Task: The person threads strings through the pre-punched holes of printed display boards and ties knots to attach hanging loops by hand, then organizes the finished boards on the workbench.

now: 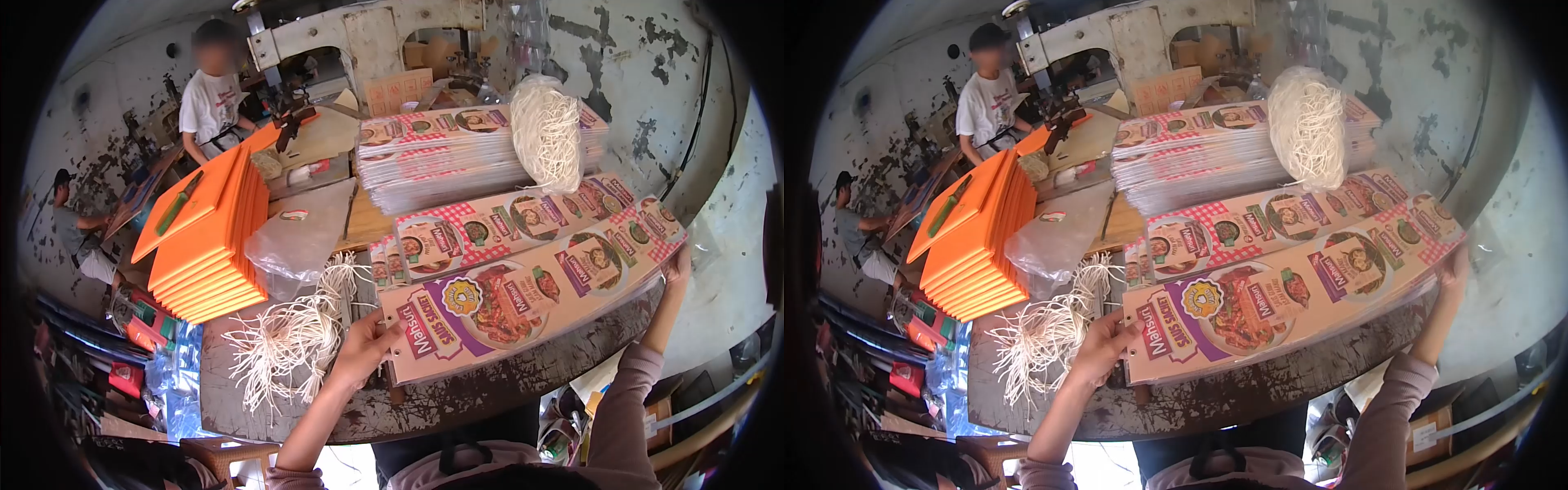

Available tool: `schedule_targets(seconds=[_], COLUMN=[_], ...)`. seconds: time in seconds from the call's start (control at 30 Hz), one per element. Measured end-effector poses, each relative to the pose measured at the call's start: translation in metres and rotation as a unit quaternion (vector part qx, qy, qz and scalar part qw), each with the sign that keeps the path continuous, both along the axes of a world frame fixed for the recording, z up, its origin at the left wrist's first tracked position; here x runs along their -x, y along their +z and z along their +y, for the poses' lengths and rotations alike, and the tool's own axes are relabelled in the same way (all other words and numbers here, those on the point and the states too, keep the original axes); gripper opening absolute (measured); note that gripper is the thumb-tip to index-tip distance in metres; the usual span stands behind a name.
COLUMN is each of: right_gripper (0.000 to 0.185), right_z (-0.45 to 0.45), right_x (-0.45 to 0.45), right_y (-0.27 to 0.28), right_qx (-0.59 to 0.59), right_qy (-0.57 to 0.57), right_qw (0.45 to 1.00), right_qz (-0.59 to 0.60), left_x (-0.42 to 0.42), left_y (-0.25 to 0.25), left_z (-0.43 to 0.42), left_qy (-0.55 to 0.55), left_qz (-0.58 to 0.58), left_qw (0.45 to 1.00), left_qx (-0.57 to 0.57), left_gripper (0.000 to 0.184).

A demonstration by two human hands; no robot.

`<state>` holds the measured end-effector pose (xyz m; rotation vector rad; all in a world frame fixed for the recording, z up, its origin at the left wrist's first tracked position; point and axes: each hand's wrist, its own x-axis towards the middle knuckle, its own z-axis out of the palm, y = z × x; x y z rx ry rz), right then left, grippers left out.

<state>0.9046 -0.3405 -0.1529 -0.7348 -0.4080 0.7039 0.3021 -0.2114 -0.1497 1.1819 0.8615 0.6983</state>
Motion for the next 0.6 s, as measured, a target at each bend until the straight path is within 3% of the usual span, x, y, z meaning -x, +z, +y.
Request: schedule_targets(seconds=[0.13,0.17,0.2,0.3,0.33,0.4,0.43,0.5,0.6], right_gripper=[0.039,0.035,0.035,0.037,0.037,0.036,0.036,0.037,0.041], right_z=[-0.022,-0.023,-0.026,-0.032,-0.029,-0.018,-0.015,-0.012,-0.010], right_x=[-0.045,-0.044,-0.042,-0.034,-0.029,-0.005,-0.011,-0.027,-0.033], right_y=[-0.020,-0.015,-0.012,-0.005,-0.004,0.005,0.001,-0.012,-0.025], right_qx=[0.038,0.064,0.066,0.271,0.273,0.421,0.424,0.393,0.479], right_qy=[0.000,-0.070,-0.071,-0.100,-0.097,-0.206,-0.204,-0.260,-0.273], right_qw=[0.998,0.995,0.994,0.929,0.929,0.804,0.804,0.694,0.655], right_qz=[-0.047,-0.044,-0.042,-0.231,-0.230,-0.366,-0.365,-0.544,-0.517], left_x=[-0.003,-0.002,-0.001,0.000,0.001,-0.001,-0.002,-0.003,-0.006], left_y=[0.011,0.013,0.015,0.020,0.024,0.026,0.024,0.020,0.011], left_z=[0.003,0.004,0.005,-0.003,-0.007,-0.013,-0.016,-0.020,-0.022], left_qy=[0.034,0.025,0.016,0.024,0.025,0.035,0.042,0.047,0.069], left_qz=[0.103,0.139,0.175,0.269,0.309,0.316,0.318,0.321,0.301], left_qw=[0.988,0.980,0.971,0.937,0.916,0.913,0.905,0.897,0.901], left_qx=[-0.113,-0.137,-0.161,-0.223,-0.256,-0.256,-0.279,-0.300,-0.305], left_gripper=[0.033,0.033,0.033,0.033,0.032,0.030,0.027,0.024,0.020])
